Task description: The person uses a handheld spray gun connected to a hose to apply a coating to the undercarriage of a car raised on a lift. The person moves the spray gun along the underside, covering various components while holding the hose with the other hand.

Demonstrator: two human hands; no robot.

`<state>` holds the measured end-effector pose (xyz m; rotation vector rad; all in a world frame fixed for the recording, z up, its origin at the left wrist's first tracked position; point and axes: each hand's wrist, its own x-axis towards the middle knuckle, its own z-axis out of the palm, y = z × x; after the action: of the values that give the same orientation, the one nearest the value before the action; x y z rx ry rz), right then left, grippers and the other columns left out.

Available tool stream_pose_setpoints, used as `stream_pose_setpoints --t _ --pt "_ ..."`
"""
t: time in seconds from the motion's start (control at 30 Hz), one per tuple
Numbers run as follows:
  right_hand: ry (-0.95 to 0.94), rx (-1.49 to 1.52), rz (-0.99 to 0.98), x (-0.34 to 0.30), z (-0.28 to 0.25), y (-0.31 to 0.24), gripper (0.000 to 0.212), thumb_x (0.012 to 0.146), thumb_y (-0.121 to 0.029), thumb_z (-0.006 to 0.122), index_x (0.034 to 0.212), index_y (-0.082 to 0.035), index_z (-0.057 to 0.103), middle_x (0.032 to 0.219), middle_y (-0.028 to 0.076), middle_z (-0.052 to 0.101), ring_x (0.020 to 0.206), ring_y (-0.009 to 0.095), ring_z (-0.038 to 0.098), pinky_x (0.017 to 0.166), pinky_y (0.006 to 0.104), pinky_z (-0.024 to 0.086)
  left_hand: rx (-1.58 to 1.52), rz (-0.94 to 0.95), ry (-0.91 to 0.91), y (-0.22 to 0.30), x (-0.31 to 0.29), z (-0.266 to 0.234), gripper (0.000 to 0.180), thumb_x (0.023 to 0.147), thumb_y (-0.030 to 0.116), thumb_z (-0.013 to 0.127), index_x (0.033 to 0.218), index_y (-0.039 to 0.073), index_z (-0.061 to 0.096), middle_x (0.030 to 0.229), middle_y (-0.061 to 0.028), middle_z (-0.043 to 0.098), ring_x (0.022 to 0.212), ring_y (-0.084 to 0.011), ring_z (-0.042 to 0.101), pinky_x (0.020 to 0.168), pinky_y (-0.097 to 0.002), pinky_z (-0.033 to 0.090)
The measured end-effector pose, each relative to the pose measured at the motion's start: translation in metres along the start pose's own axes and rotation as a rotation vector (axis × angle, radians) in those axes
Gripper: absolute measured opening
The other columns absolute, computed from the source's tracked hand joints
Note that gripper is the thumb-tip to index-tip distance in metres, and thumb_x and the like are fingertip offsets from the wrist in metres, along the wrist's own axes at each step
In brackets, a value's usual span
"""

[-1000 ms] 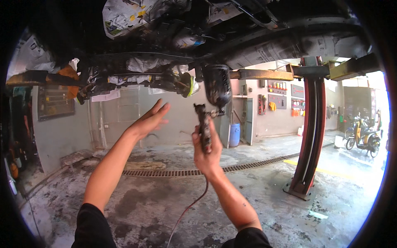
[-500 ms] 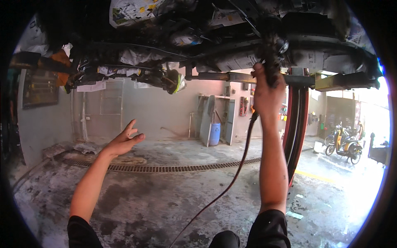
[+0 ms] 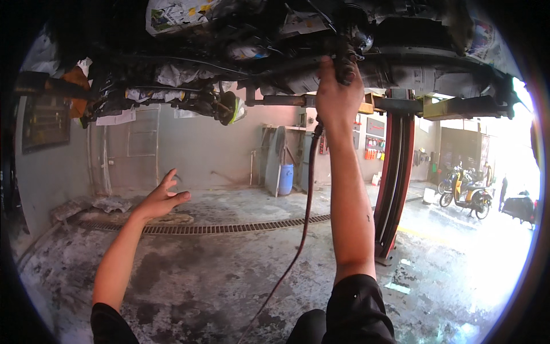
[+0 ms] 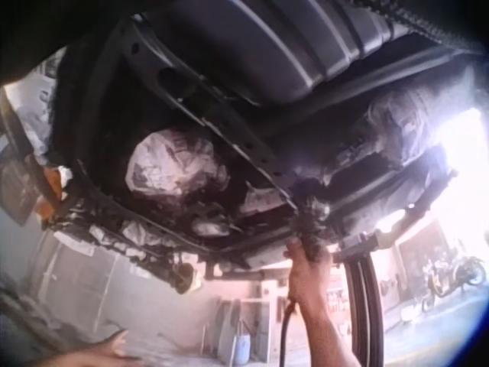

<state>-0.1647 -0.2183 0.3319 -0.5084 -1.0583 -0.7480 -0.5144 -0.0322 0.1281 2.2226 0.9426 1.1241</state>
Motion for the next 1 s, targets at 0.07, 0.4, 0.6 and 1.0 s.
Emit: stream_pose_setpoints --t 0.07,0.4,0.6,1.0 --pt "0.014 0.113 0.011 -0.003 0.009 0.002 0.028 0.098 -0.027 0.069 0.104 0.000 0.069 0.078 0.009 0.070 0.070 0.017 0.065 0.068 0.0338 0.050 0.024 -0.058 0.017 -0.004 -0.007 -0.008 0.134 0.079 0.076 0.075 0.166 0.004 0.005 0.164 -0.0361 0.023 0.137 -0.0418 0.054 0.108 -0.0489 0.048" --pt "0.055 0.031 -0.012 0.002 0.018 0.005 0.033 0.097 -0.027 0.068 0.113 0.003 0.068 0.091 0.020 0.073 0.084 0.035 0.068 0.082 0.0420 0.052 0.063 -0.123 0.027 -0.021 -0.026 -0.017 0.119 0.088 0.065 0.075 0.168 0.009 0.006 0.165 -0.0330 0.025 0.142 -0.0420 0.049 0.110 -0.0495 0.047" --pt "0.053 0.024 -0.034 0.007 0.019 0.006 0.035 0.097 -0.028 0.069 0.115 0.003 0.069 0.097 0.020 0.075 0.090 0.036 0.071 0.084 0.0412 0.053 0.064 -0.142 0.027 -0.025 -0.030 -0.018 0.119 0.088 0.064 0.076 0.168 0.009 0.006 0.165 -0.0331 0.025 0.142 -0.0417 0.049 0.108 -0.0491 0.048" --pt "0.048 -0.005 -0.045 0.006 0.012 0.004 0.036 0.097 -0.029 0.069 0.116 0.002 0.070 0.098 0.020 0.076 0.091 0.036 0.071 0.085 0.0407 0.053 0.080 -0.133 0.010 -0.025 -0.029 -0.013 0.124 0.084 0.068 0.076 0.167 0.008 0.005 0.165 -0.0335 0.025 0.140 -0.0405 0.051 0.106 -0.0491 0.050"
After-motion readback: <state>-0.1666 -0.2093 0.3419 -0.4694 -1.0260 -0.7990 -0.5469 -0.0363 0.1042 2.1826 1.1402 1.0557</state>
